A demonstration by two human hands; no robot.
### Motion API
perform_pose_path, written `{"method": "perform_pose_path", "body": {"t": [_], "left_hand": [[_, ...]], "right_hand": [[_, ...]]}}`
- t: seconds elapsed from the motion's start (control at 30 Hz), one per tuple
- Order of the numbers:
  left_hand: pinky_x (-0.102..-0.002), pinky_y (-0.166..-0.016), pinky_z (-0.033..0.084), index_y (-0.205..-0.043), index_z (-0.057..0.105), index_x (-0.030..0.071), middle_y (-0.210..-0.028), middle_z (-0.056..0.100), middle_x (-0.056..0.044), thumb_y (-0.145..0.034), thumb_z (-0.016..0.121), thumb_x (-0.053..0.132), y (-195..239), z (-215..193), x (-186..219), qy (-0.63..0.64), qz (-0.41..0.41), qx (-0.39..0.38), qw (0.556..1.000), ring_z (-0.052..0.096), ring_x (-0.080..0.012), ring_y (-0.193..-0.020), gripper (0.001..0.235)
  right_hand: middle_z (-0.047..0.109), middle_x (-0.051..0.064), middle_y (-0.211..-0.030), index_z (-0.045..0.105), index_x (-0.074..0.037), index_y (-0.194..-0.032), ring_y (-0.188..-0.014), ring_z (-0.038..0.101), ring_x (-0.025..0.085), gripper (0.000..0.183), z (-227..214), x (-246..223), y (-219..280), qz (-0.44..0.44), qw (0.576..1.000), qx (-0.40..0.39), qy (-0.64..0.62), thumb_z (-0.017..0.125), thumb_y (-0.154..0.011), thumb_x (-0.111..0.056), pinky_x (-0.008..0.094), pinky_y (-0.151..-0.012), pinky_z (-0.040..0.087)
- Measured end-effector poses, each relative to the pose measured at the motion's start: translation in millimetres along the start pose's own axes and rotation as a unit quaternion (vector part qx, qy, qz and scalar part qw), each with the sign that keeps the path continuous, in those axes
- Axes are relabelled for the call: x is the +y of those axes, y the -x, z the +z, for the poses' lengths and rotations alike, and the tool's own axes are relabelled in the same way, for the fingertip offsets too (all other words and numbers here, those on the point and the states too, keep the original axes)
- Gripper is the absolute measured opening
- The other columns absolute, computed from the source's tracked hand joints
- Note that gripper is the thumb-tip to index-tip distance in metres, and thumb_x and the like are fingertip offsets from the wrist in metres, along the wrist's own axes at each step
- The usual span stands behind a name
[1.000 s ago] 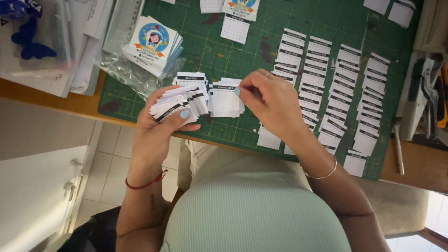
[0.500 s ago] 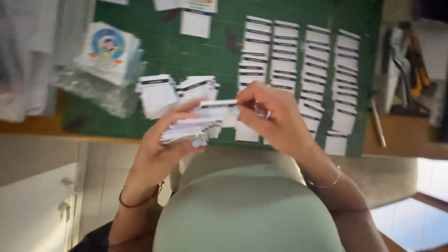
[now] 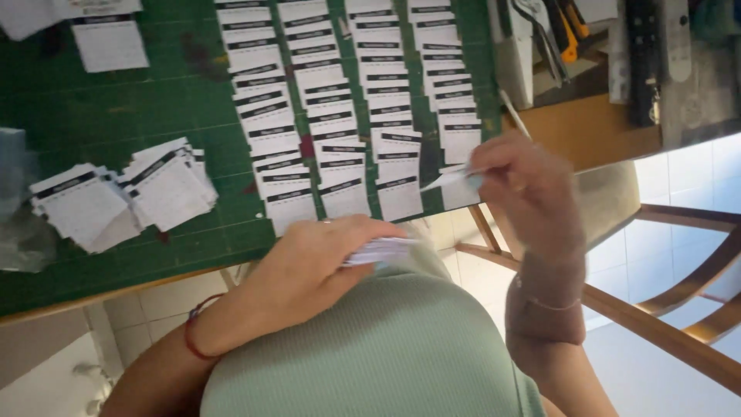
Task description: Sorting and organizing small printed calendar cards into columns on a cutting mat based on the month and year.
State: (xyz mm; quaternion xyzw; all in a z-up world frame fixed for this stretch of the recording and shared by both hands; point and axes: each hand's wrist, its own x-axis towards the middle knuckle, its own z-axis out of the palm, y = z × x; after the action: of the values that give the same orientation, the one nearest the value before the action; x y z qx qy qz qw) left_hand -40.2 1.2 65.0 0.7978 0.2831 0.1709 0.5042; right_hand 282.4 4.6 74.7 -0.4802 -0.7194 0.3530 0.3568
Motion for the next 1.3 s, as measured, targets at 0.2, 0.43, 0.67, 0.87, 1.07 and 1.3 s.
{"method": "perform_pose_path", "body": {"t": [0.2, 0.43, 0.67, 0.87, 1.07, 1.3], "left_hand": [[-0.041, -0.091, 0.056, -0.146, 0.060, 0.018, -0.143, 0.073, -0.001, -0.102, 0.063, 0.008, -69, 37, 12, 0.034, 0.073, -0.073, 0.994, 0.072, -0.0238, -0.125, 0.045], [-0.057, -0.131, 0.032, -0.147, 0.057, 0.001, -0.142, 0.069, -0.024, -0.105, 0.056, 0.003, -107, 78, -5, 0.098, 0.088, -0.101, 0.986, 0.062, -0.0420, -0.141, 0.042], [-0.054, -0.136, 0.018, -0.150, 0.055, 0.006, -0.140, 0.072, -0.020, -0.108, 0.054, 0.008, -113, 94, -18, 0.058, 0.099, -0.133, 0.984, 0.067, -0.0363, -0.136, 0.043], [-0.054, -0.137, 0.020, -0.153, 0.053, 0.006, -0.136, 0.072, -0.023, -0.106, 0.054, 0.005, -111, 94, -23, 0.041, 0.124, -0.130, 0.983, 0.070, -0.0374, -0.131, 0.047], [-0.053, -0.137, 0.022, -0.151, 0.054, 0.005, -0.133, 0.073, -0.021, -0.106, 0.055, 0.004, -112, 104, -35, 0.033, 0.151, -0.117, 0.981, 0.071, -0.0358, -0.129, 0.046], [-0.051, -0.137, 0.024, -0.147, 0.055, 0.004, -0.127, 0.074, -0.020, -0.105, 0.057, 0.005, -113, 104, -36, 0.003, 0.177, -0.103, 0.979, 0.074, -0.0349, -0.124, 0.042]], "right_hand": [[0.070, 0.009, -0.111, 0.070, -0.001, -0.121, -0.093, 0.060, 0.013, 0.011, -49, 58, 23, 0.096, 0.993, 0.050, 0.048, 0.073, -0.111, 0.002, 0.022, -0.080, 0.046], [0.071, 0.010, -0.108, 0.066, 0.004, -0.126, -0.103, 0.066, 0.011, 0.022, -58, 106, 28, 0.175, 0.980, 0.073, -0.061, 0.076, -0.107, 0.000, 0.023, -0.086, 0.056], [0.072, 0.015, -0.099, 0.068, 0.003, -0.123, -0.083, 0.064, 0.012, 0.015, -54, 108, 21, 0.160, 0.984, 0.068, -0.039, 0.072, -0.108, 0.004, 0.023, -0.070, 0.050], [0.070, 0.018, -0.097, 0.068, 0.006, -0.121, -0.074, 0.059, 0.013, 0.011, -51, 105, 18, 0.160, 0.985, 0.061, -0.037, 0.068, -0.110, 0.007, 0.025, -0.067, 0.051], [0.070, 0.019, -0.098, 0.065, 0.006, -0.122, -0.064, 0.060, 0.013, 0.012, -47, 106, 18, 0.164, 0.984, 0.055, -0.045, 0.066, -0.111, 0.006, 0.025, -0.060, 0.052], [0.069, 0.018, -0.101, 0.063, 0.005, -0.123, -0.059, 0.060, 0.011, 0.011, -43, 118, 22, 0.177, 0.979, 0.069, -0.073, 0.063, -0.111, 0.006, 0.025, -0.054, 0.053]]}}
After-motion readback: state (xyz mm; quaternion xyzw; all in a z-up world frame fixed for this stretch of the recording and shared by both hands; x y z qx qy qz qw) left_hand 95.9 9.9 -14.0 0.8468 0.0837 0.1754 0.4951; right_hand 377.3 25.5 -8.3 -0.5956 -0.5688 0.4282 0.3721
